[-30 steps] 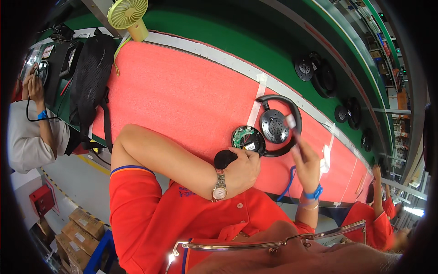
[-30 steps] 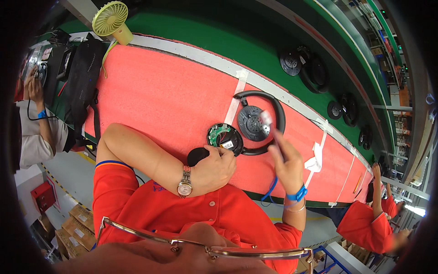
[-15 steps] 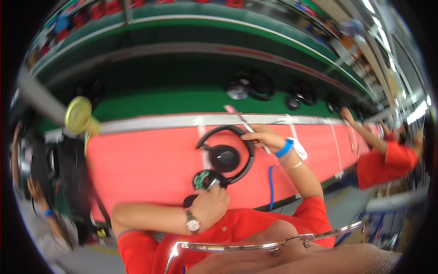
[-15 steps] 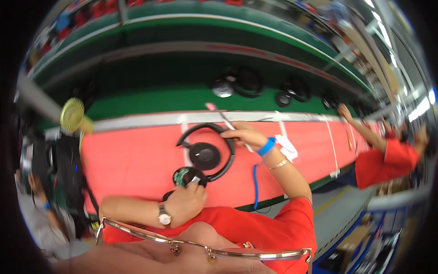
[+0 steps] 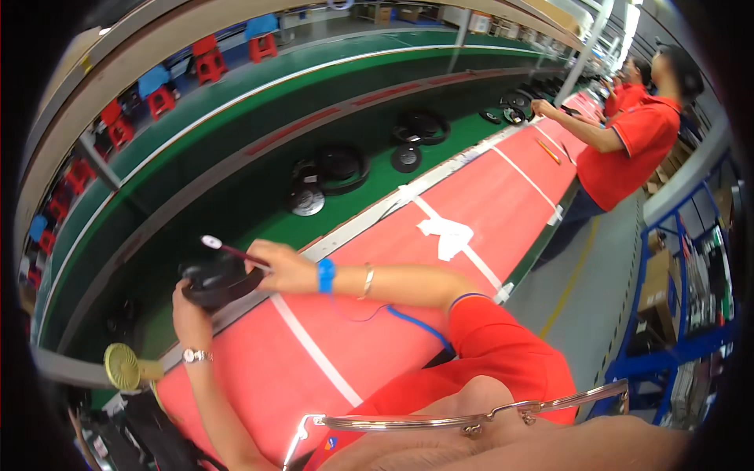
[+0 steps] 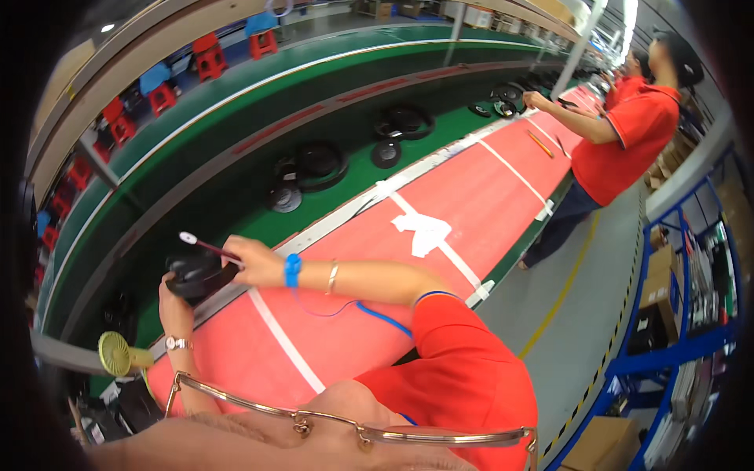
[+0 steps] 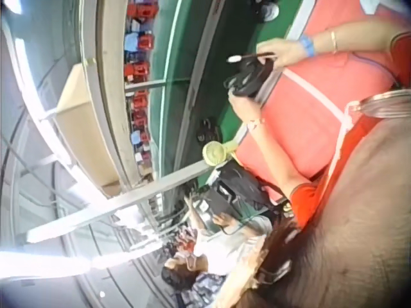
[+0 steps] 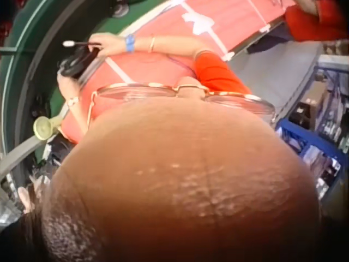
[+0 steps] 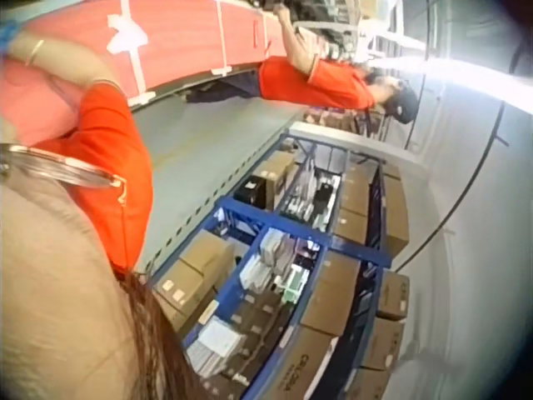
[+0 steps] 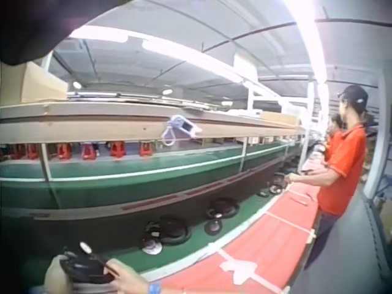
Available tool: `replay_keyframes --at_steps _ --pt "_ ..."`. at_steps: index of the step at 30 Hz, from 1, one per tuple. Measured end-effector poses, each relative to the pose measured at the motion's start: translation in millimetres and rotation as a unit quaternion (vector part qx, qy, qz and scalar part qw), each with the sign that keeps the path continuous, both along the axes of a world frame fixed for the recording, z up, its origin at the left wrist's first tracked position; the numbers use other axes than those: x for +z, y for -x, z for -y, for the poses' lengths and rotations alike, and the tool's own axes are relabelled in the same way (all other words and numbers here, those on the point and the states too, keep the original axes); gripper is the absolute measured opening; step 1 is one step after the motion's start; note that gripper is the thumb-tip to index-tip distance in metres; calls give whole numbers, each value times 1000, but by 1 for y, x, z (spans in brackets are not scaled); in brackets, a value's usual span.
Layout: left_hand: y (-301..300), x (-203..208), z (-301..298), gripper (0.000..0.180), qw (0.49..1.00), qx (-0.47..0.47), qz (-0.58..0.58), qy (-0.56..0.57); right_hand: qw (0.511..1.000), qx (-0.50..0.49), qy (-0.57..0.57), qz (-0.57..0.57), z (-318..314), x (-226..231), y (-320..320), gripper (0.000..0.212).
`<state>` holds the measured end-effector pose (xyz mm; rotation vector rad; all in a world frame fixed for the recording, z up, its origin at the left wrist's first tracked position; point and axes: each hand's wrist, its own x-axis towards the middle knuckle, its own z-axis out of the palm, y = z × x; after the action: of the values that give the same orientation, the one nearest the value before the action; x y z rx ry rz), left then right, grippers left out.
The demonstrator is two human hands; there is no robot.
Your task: Assembling various components of headphones into their housings on a production line.
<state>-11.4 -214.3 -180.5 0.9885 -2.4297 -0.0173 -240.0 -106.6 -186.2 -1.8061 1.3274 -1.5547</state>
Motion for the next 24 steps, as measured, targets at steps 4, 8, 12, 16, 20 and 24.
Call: replay_keyframes --at_steps 4,8,12,16,20,24 --pt "7 -22 15 36 986 57 -87 -130 994 1 -88 67 5 -12 0 30" --pt "7 -21 12 40 1000 11 -9 -10 989 -25 -107 96 -2 5 2 31" --pt "14 -21 10 25 999 -2 -26 36 969 -19 -126 209 4 -2 9 35" --pt "19 -15 2 23 998 14 -35 56 952 -53 -98 284 18 -10 14 36" --pt "16 -26 6 33 999 23 0 48 873 25 -186 451 29 -28 27 34" --pt "10 -37 11 43 999 50 16 9 901 26 -206 382 30 -37 21 55"
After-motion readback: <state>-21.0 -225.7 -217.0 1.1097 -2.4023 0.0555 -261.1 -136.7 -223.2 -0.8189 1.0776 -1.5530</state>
